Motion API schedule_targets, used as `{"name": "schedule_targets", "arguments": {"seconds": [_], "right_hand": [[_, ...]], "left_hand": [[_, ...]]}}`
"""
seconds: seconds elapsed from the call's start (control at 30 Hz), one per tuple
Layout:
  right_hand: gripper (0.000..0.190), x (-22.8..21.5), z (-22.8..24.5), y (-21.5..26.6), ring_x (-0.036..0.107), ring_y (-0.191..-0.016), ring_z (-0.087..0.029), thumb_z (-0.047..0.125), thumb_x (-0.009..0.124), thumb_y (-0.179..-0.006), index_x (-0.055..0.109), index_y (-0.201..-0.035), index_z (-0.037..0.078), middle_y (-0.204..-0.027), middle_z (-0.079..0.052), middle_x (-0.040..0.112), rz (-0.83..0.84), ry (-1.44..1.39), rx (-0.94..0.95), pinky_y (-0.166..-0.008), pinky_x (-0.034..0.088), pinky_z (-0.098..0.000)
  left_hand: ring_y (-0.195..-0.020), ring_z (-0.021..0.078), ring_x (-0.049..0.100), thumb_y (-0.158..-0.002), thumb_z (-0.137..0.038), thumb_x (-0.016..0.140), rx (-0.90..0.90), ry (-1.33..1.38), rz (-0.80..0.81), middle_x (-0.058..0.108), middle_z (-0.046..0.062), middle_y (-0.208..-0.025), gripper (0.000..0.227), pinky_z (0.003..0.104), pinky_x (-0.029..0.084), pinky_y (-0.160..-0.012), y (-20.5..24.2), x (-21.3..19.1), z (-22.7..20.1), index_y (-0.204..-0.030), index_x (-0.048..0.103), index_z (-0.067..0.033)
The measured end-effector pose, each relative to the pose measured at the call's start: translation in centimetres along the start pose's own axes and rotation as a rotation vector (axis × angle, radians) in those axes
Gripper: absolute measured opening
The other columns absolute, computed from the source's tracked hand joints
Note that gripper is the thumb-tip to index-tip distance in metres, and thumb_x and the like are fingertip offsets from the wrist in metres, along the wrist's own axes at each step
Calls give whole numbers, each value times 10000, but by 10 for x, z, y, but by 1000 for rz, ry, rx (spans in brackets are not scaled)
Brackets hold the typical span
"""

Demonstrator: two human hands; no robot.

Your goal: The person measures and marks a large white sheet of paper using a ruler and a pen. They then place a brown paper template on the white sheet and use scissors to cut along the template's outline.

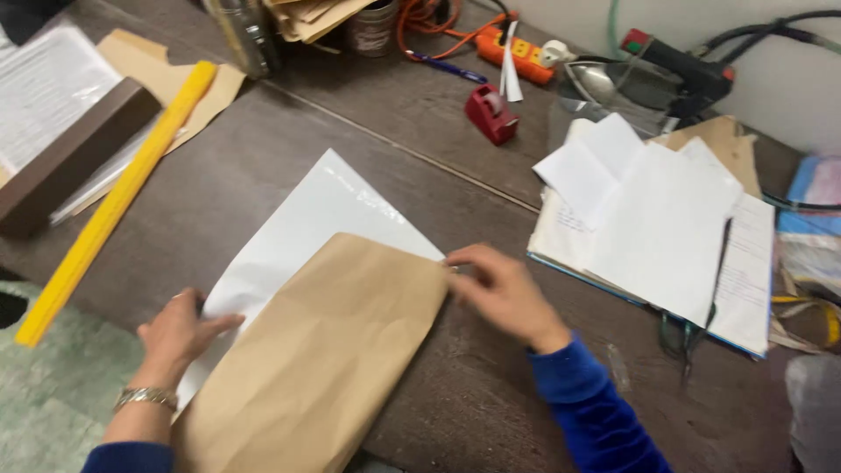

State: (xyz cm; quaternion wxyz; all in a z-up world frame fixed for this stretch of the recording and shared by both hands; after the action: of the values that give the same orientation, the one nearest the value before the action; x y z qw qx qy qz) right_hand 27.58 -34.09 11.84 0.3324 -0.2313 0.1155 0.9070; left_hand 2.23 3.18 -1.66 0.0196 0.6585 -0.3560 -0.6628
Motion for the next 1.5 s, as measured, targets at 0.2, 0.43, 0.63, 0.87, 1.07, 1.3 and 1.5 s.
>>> {"name": "schedule_targets", "arguments": {"seconds": [0.2,0.43,0.63,0.87,1.07,1.3,1.5], "right_hand": [[446,102,89,-16,581,-1107,-463,156,644,-855,540,-1263,9,-1252,-250,571,424,-28,-311,-913,477,-561],[579,245,67,-32,667,-969,-418,428,641,-793,449,-1237,111,-1183,-161,600,699,410,-511,-795,554,-536],[680,241,84,-24,662,-799,-398,639,349,-798,667,-845,40,-837,-175,687,630,567,-435,-661,491,-527],[414,72,129,-22,591,-637,-218,529,486,-869,568,-712,155,-726,-12,605,195,331,-398,-498,417,-388],[221,-57,48,15,528,-687,-168,241,570,-944,624,-805,79,-736,-36,571,-135,216,-265,-660,406,-312],[397,-42,-55,70,604,-1103,-183,394,640,-833,647,-1148,153,-1172,-29,656,-178,295,310,-961,438,-330],[757,44,-51,90,568,-1213,-191,390,718,-761,382,-1408,187,-1418,-25,503,-158,-103,589,-1006,482,-362]], "left_hand": [[-960,446,680,-744,-450,784,187,245,-116,723,238,-929,532,525,515,-779,-9,22,10,-1019,720,1],[-897,384,689,-875,-514,644,254,406,-129,726,133,-861,332,503,535,-746,-24,49,0,-966,743,-210],[-729,160,541,-937,-345,568,399,507,-180,633,54,-744,285,332,401,-692,46,-32,-51,-891,684,-89],[-709,134,380,-1072,-290,566,323,725,-463,476,21,-762,258,327,316,-580,45,-97,-23,-966,627,-63],[-816,114,417,-1173,-264,560,388,786,-630,556,48,-931,261,333,338,-630,7,-97,4,-1119,616,-15],[-700,254,447,-1045,-323,517,314,605,-494,516,133,-702,415,460,335,-659,-28,-58,-33,-764,488,-19],[-733,246,444,-1003,-382,507,232,633,-208,501,116,-799,397,408,342,-656,-45,-32,-43,-901,494,2]]}}
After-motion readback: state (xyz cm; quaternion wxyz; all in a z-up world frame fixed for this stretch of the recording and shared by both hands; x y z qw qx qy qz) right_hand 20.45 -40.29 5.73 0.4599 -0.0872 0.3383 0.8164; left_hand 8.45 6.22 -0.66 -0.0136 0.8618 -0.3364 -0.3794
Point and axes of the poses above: each hand's wrist, its own y-axis away from the middle knuckle, its own x-axis out of the palm, z = x × y, the point moved 5 cm from there along -y, towards the middle knuckle
